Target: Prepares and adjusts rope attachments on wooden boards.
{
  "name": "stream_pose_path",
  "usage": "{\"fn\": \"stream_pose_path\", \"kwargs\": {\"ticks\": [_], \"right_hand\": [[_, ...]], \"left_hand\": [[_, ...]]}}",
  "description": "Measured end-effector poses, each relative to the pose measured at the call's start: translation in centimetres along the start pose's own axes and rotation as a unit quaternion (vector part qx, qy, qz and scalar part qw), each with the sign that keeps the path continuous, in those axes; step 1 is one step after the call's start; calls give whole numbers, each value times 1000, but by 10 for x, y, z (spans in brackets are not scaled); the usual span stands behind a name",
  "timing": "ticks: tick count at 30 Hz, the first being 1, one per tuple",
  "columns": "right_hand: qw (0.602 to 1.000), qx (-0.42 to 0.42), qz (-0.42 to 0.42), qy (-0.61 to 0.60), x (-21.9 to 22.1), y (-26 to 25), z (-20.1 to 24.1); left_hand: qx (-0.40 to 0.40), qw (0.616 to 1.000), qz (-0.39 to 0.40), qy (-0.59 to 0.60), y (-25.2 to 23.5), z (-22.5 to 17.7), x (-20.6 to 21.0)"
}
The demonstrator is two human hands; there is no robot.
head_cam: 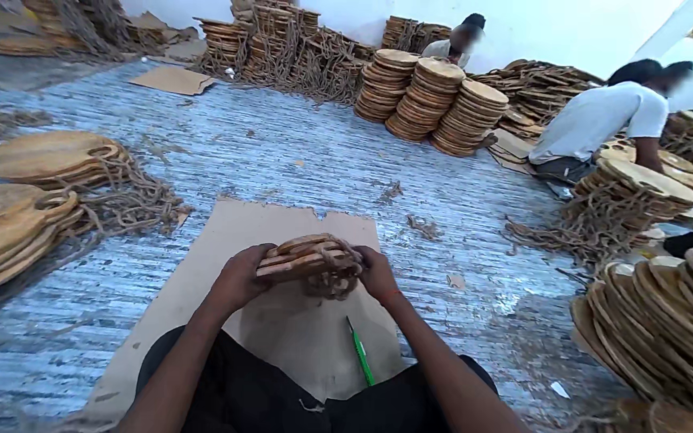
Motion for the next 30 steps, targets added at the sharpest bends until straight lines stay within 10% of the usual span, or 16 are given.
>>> {"fn": "stream_pose_path", "kwargs": {"ticks": [6, 11, 22, 30], "right_hand": [[987, 47, 148, -33, -67, 12, 37], [933, 23, 321, 161, -128, -7, 120], [840, -114, 291, 444, -148, -2, 322], [762, -50, 261, 591, -163, -17, 250]], "left_hand": [[22, 999, -26, -26, 0, 2, 4], [64, 993, -68, -66, -7, -12, 22], [0, 993, -113, 17, -8, -7, 28], [137, 984, -91, -65, -7, -37, 44]]}}
Point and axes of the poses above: each hand's wrist, its own y-axis away from the middle knuckle, its own x-axis out of the palm, z = x × y, the point moved 8 cm from there along -y, towards the middle knuckle, and after that the axes turned 6 degrees about x, right-handed, at the moved point
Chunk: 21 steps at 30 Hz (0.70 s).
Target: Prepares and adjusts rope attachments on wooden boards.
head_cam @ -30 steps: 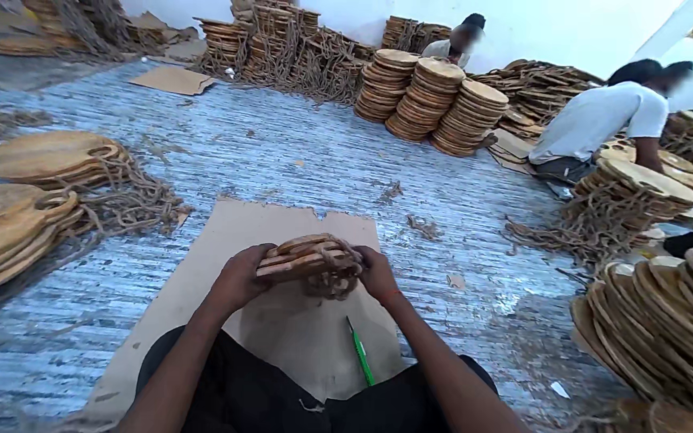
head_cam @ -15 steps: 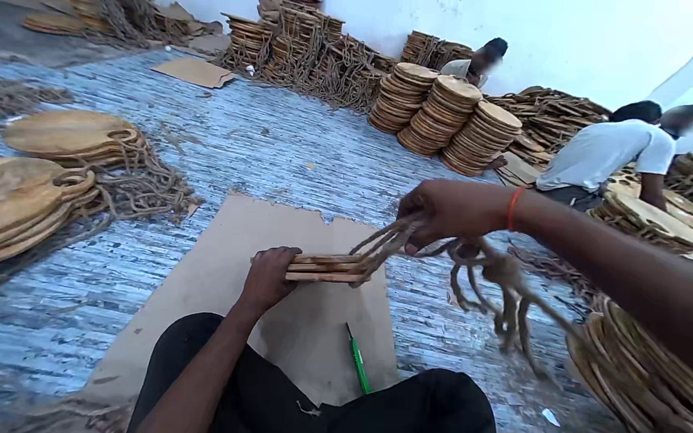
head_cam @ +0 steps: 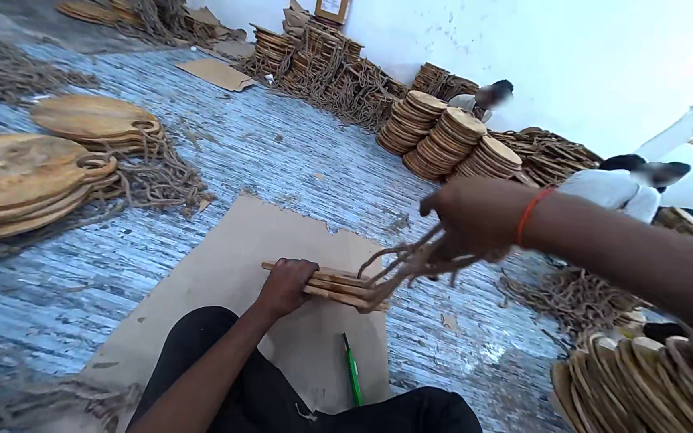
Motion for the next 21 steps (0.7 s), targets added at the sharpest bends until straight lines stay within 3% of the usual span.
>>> {"fn": "stream_pose_path", "kwargs": {"ticks": [3, 7, 13, 17, 21], "right_hand": [[990, 75, 100, 71, 80, 6, -35], [984, 94, 148, -5, 141, 21, -47], [989, 13, -11, -145, 102, 20, -1], [967, -40, -112, -225, 105, -2, 23], [936, -95, -89, -327, 135, -36, 62]], "left_hand": [[36, 996, -57, -53, -1, -3, -6], [-10, 989, -115, -90, 3, 9, -23], [-79, 978, -141, -134, 30, 46, -74], [-98, 962, -136, -215, 49, 69, -112], [-58, 944, -77, -316, 92, 115, -120]]}}
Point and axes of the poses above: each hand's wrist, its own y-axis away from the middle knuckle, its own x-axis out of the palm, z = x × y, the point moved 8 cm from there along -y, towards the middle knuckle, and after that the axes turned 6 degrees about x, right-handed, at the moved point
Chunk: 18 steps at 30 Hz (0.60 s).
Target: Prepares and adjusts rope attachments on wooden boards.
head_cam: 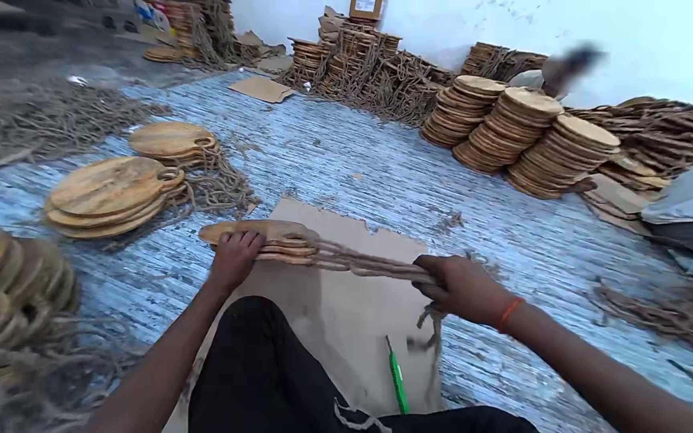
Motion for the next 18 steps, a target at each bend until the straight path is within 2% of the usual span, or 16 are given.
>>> {"fn": "stream_pose_path", "kwargs": {"ticks": [4, 7, 9, 13, 16, 18], "right_hand": [[997, -11, 51, 57, 63, -31, 29], [995, -16, 59, 81, 87, -43, 32], [992, -19, 77, 100, 103, -44, 28], [988, 0, 111, 108, 122, -41, 7], [989, 30, 113, 86, 131, -40, -20], [988, 37, 126, 82, 139, -41, -32]], "left_hand": [[5, 995, 82, -52, 67, 25, 45], [-12, 993, 107, -48, 100, 15, 64], [-7, 984, 175, -38, 110, 2, 84], [40, 929, 363, 54, 92, -20, 116], [49, 853, 494, 162, 60, -25, 114], [31, 829, 514, 217, 28, -24, 108]]}}
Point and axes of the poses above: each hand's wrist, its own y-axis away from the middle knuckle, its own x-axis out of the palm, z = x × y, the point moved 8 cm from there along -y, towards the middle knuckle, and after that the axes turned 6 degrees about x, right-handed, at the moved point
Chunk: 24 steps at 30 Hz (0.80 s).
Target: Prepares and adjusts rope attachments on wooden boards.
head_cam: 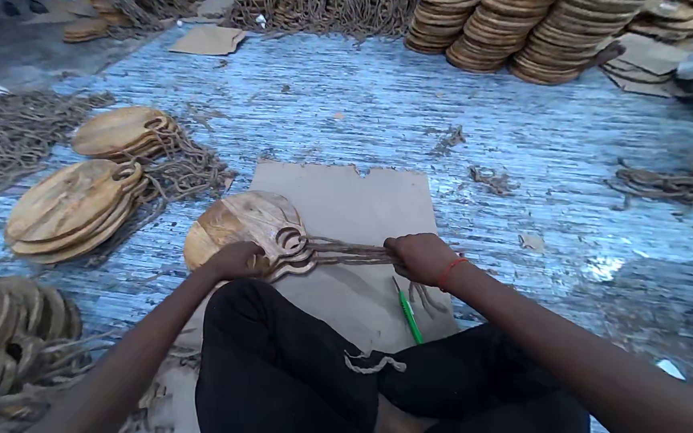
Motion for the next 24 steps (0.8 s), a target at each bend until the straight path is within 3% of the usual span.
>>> {"fn": "stream_pose_path", "kwargs": {"ticks": [3, 7, 9, 14, 24], "right_hand": [[1000, 6, -16, -13, 6, -6, -9], [994, 20, -94, -43, 2, -19, -33], [988, 24, -141, -50, 7, -22, -47], [962, 16, -264, -65, 32, -17, -68], [903, 30, -417, -102, 104, -7, -85]], "left_hand": [[-2, 998, 27, -49, -32, -22, -24], [-53, 985, 98, -133, -74, -65, 19], [-103, 981, 95, -131, -86, -71, 29], [-222, 971, 39, -81, -85, -88, 26], [-245, 965, 51, -71, -79, -105, 42]]}}
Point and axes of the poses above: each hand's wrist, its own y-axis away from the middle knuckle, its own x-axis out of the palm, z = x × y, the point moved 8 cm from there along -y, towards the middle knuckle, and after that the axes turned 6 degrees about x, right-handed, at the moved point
